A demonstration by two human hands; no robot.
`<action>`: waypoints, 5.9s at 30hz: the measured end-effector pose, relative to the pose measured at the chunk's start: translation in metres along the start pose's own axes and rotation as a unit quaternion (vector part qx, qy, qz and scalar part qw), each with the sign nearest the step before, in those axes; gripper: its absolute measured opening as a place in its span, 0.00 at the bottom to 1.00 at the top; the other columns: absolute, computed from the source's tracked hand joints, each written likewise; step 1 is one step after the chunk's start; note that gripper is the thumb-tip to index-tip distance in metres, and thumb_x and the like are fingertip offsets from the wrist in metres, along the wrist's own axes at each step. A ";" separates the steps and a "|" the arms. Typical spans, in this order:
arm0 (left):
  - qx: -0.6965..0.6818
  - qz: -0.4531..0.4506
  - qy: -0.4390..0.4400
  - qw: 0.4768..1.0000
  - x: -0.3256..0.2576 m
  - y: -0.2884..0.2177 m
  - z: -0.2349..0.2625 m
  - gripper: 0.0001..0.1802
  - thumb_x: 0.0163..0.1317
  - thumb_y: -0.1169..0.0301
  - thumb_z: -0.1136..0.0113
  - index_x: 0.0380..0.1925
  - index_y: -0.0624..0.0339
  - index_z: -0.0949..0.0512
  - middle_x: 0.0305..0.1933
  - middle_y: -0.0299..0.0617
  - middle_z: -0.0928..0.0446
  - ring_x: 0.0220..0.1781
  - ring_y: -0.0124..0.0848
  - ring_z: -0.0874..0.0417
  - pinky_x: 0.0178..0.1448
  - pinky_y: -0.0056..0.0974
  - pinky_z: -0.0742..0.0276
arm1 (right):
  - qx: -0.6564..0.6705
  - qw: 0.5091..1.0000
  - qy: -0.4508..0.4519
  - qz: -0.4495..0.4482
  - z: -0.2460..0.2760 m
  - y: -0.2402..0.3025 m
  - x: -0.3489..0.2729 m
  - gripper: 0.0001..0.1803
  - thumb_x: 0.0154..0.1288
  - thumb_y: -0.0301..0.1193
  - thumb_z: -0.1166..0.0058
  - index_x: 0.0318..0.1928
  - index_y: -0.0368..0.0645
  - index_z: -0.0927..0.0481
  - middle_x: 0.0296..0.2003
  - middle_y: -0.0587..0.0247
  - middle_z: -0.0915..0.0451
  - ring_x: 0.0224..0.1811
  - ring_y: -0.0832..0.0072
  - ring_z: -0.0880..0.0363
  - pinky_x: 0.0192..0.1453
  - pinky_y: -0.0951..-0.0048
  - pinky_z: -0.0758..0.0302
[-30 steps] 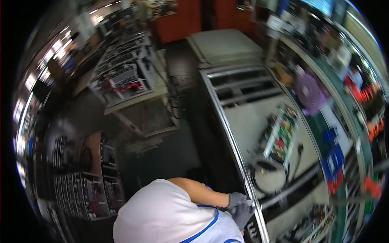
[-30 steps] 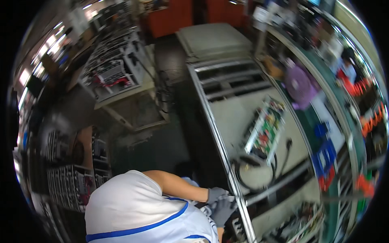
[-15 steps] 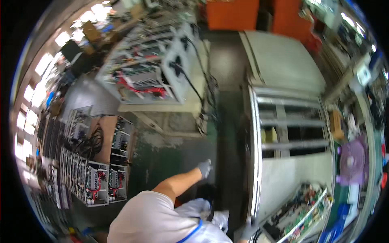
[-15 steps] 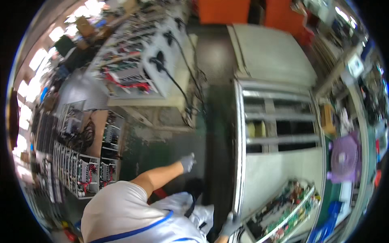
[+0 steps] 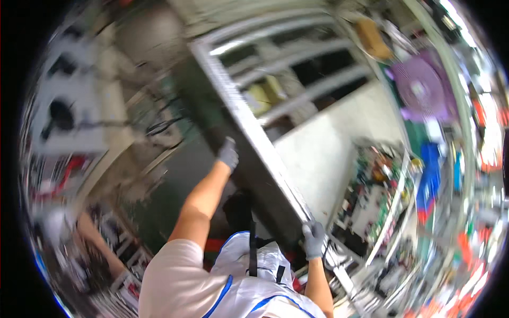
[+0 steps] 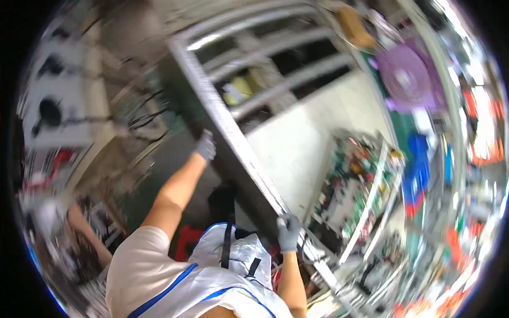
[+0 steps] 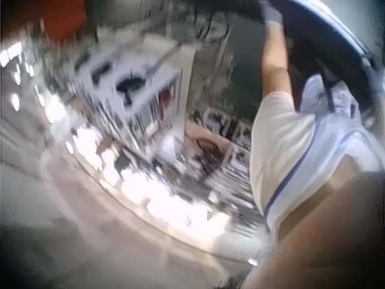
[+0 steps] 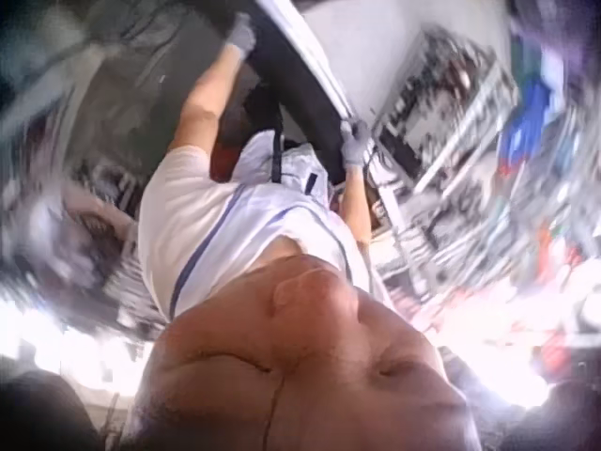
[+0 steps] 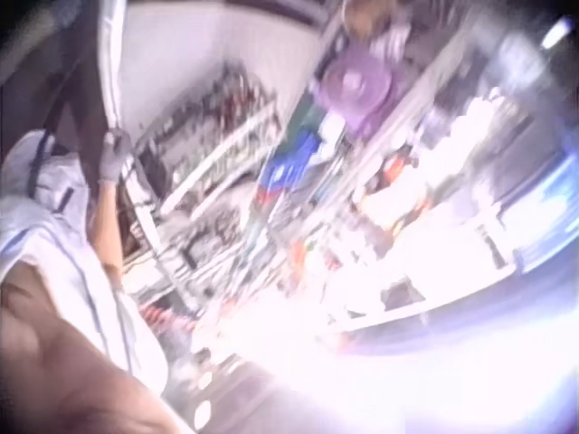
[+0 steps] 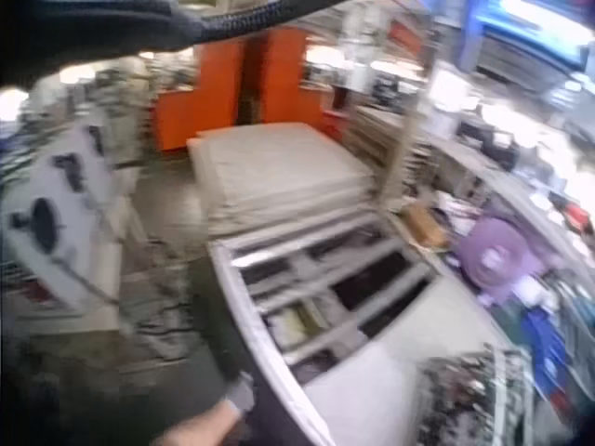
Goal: The person assembles electronic devices on a factory workbench. They connect power cables to the units, attach cooling fans, and secure purple heat sinks onto the circuit boards. The person handles multiple units sequentially, moving them along the assembly line.
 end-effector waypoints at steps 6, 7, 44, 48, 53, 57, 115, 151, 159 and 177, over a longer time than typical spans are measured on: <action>0.488 -0.381 0.081 0.781 0.001 -0.116 -0.110 0.15 0.68 0.62 0.55 0.44 0.58 0.23 0.45 0.49 0.22 0.47 0.37 0.23 0.54 0.41 0.26 | -0.081 0.993 -0.024 0.081 0.012 0.026 0.013 0.08 0.53 0.31 0.43 0.33 0.41 0.20 0.27 0.57 0.24 0.33 0.60 0.26 0.42 0.63 0.30; 0.313 -0.320 0.108 0.888 0.025 -0.106 -0.094 0.16 0.67 0.61 0.54 0.44 0.58 0.23 0.45 0.48 0.22 0.46 0.37 0.23 0.54 0.42 0.25 | -0.091 0.995 -0.008 0.047 0.015 0.029 0.014 0.09 0.53 0.32 0.42 0.34 0.41 0.20 0.28 0.57 0.24 0.34 0.61 0.25 0.43 0.63 0.29; 0.504 -0.608 0.612 0.047 -0.645 0.595 -0.484 0.21 0.58 0.66 0.43 0.53 0.55 0.28 0.53 0.49 0.28 0.55 0.49 0.27 0.57 0.46 0.29 | -0.009 0.830 -0.533 -0.163 0.366 -0.229 -0.380 0.14 0.53 0.34 0.41 0.40 0.43 0.21 0.37 0.57 0.22 0.42 0.60 0.24 0.48 0.63 0.27; 0.424 -0.626 0.646 -0.109 -0.657 0.662 -0.521 0.29 0.61 0.56 0.46 0.60 0.57 0.34 0.59 0.49 0.32 0.62 0.51 0.33 0.68 0.50 0.41 | -0.057 0.804 -0.552 -0.214 0.401 -0.252 -0.352 0.22 0.52 0.38 0.41 0.48 0.45 0.26 0.45 0.56 0.25 0.51 0.57 0.29 0.58 0.58 0.33; 0.408 -0.592 0.674 -0.171 -0.638 0.702 -0.532 0.34 0.59 0.48 0.47 0.60 0.58 0.34 0.57 0.48 0.31 0.62 0.47 0.34 0.71 0.52 0.48 | -0.167 0.751 -0.543 -0.336 0.442 -0.274 -0.328 0.35 0.54 0.42 0.42 0.60 0.40 0.34 0.55 0.54 0.29 0.61 0.58 0.34 0.69 0.53 0.45; 0.414 -0.565 0.699 -0.141 -0.629 0.713 -0.531 0.34 0.46 0.62 0.37 0.57 0.56 0.31 0.52 0.47 0.31 0.58 0.49 0.33 0.69 0.53 0.44 | -0.163 0.814 -0.397 -0.392 0.438 -0.296 -0.292 0.40 0.51 0.45 0.41 0.62 0.36 0.35 0.54 0.50 0.30 0.62 0.58 0.35 0.69 0.47 0.49; 0.558 -0.082 0.781 0.268 -0.697 0.700 -0.218 0.17 0.69 0.61 0.51 0.40 0.67 0.26 0.33 0.46 0.29 0.33 0.34 0.27 0.40 0.36 0.28 | 0.074 0.704 -0.700 -0.093 0.373 -0.167 -0.534 0.13 0.46 0.21 0.40 0.37 0.42 0.19 0.35 0.60 0.24 0.35 0.65 0.23 0.41 0.69 0.26; 0.714 -0.010 0.682 0.157 -0.692 0.744 -0.189 0.12 0.59 0.73 0.44 0.40 0.69 0.29 0.33 0.47 0.23 0.34 0.41 0.22 0.36 0.39 0.27 | -0.129 0.686 -0.701 -0.145 0.357 -0.179 -0.573 0.06 0.48 0.28 0.41 0.30 0.49 0.23 0.32 0.66 0.27 0.39 0.64 0.30 0.46 0.62 0.37; 0.602 -0.176 0.779 0.024 -0.708 0.740 -0.186 0.28 0.46 0.80 0.34 0.49 0.66 0.32 0.42 0.55 0.24 0.43 0.51 0.21 0.42 0.43 0.24 | -0.218 0.703 -0.663 -0.135 0.359 -0.169 -0.577 0.10 0.50 0.30 0.42 0.36 0.49 0.19 0.32 0.70 0.26 0.39 0.67 0.30 0.48 0.63 0.39; 0.757 0.103 0.575 0.293 -0.699 0.749 -0.169 0.17 0.67 0.60 0.54 0.33 0.64 0.24 0.25 0.36 0.27 0.24 0.23 0.29 0.27 0.32 0.34 | -0.206 0.714 -0.659 -0.116 0.364 -0.171 -0.591 0.07 0.48 0.29 0.41 0.31 0.48 0.23 0.30 0.69 0.26 0.38 0.68 0.28 0.49 0.64 0.37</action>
Point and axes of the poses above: each hand's wrist, its own x-axis towards the middle knuckle, its own z-axis out of the back of the hand, y = z × x, the point moved 7 cm from there along x, towards the middle knuckle
